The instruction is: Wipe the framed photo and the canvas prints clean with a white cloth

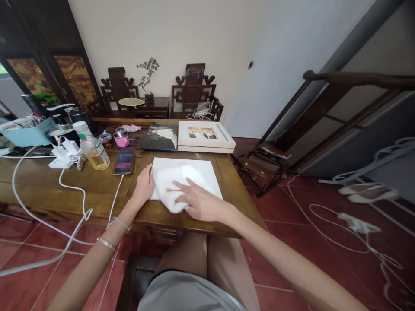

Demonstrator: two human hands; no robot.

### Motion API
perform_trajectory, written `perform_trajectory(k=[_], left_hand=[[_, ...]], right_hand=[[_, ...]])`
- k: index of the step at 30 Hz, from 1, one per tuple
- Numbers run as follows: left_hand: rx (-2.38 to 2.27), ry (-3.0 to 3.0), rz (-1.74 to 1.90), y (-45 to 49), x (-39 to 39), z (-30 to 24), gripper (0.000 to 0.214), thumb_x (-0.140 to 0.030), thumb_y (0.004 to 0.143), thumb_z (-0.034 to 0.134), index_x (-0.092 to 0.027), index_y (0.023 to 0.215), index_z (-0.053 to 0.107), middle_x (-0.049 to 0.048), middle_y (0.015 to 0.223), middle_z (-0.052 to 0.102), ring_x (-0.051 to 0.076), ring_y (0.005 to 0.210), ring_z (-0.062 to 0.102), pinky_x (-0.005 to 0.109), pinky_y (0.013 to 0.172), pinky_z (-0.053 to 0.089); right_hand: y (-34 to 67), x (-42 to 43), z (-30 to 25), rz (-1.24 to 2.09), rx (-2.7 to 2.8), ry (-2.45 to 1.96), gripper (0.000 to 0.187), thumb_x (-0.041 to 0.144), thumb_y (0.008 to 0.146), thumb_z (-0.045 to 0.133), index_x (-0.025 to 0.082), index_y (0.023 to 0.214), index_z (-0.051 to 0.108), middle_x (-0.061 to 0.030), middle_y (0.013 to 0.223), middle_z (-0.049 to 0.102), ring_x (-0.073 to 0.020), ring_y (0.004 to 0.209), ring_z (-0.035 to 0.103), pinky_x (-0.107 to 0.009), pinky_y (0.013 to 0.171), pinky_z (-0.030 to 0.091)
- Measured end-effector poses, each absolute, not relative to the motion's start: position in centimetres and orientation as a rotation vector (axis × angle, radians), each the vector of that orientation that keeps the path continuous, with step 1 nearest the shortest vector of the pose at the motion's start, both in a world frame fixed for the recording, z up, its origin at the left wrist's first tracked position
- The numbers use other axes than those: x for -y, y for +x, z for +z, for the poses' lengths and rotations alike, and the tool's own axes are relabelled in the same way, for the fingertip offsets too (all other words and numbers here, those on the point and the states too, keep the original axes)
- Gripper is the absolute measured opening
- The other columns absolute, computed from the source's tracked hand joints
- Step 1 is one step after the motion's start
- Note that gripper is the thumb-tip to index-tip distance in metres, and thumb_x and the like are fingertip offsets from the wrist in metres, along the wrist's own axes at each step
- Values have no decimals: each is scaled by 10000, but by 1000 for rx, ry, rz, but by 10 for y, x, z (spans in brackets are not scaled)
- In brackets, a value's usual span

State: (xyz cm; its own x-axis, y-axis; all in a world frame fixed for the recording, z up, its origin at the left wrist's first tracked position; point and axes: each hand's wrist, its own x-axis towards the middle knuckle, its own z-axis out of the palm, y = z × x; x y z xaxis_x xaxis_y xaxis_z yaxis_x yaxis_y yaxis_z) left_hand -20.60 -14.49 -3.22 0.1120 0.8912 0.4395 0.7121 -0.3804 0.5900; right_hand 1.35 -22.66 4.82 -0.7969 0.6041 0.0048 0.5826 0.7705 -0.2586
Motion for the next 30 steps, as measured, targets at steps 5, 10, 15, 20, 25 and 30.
perform_trajectory(k=[5,10,15,20,25,30], left_hand=[[-1751,2159,937,-202,150,-32,417,-190,870,399,8,1204,552,253,1420,419,308,1396,291,450,1146,252],[-1739,2006,865,-202,147,-25,413,-197,858,437,-3,1200,564,245,1449,383,295,1425,215,439,1162,196],[-1642,1532,998,-201,150,-6,333,-195,801,561,-89,1108,635,184,1502,322,301,1448,109,468,1164,133],[-1169,1012,1128,-192,176,22,523,-239,784,630,-153,1283,498,147,1273,597,295,1163,573,433,990,448],[-1058,868,1192,-181,198,43,590,-117,777,591,-143,1341,419,130,1228,629,235,1031,646,336,877,533],[-1041,885,1327,-174,217,74,536,-200,834,563,-153,1352,436,111,1281,600,267,1155,583,373,959,501]], right_hand=[[84,240,35,458,2613,-1306,476,20,670,390,193,1022,659,-79,1408,491,-259,1393,266,-558,1130,194],[113,218,2,480,2292,-1493,404,85,751,384,189,1050,636,-75,1423,473,-244,1414,202,-543,1142,177],[110,216,-10,544,2252,-1393,389,96,754,382,212,1008,653,-48,1391,512,-219,1417,196,-518,1154,174],[105,210,-9,508,2174,-1442,412,133,790,387,181,1116,634,-87,1383,517,-254,1404,241,-534,1148,165],[53,201,21,464,2247,-1363,483,64,755,397,191,1166,618,-85,1447,439,-283,1420,162,-603,1121,140],[-5,230,69,386,2476,-919,370,108,773,503,204,1103,643,-50,1561,184,-316,1431,-2,-644,1106,100]])
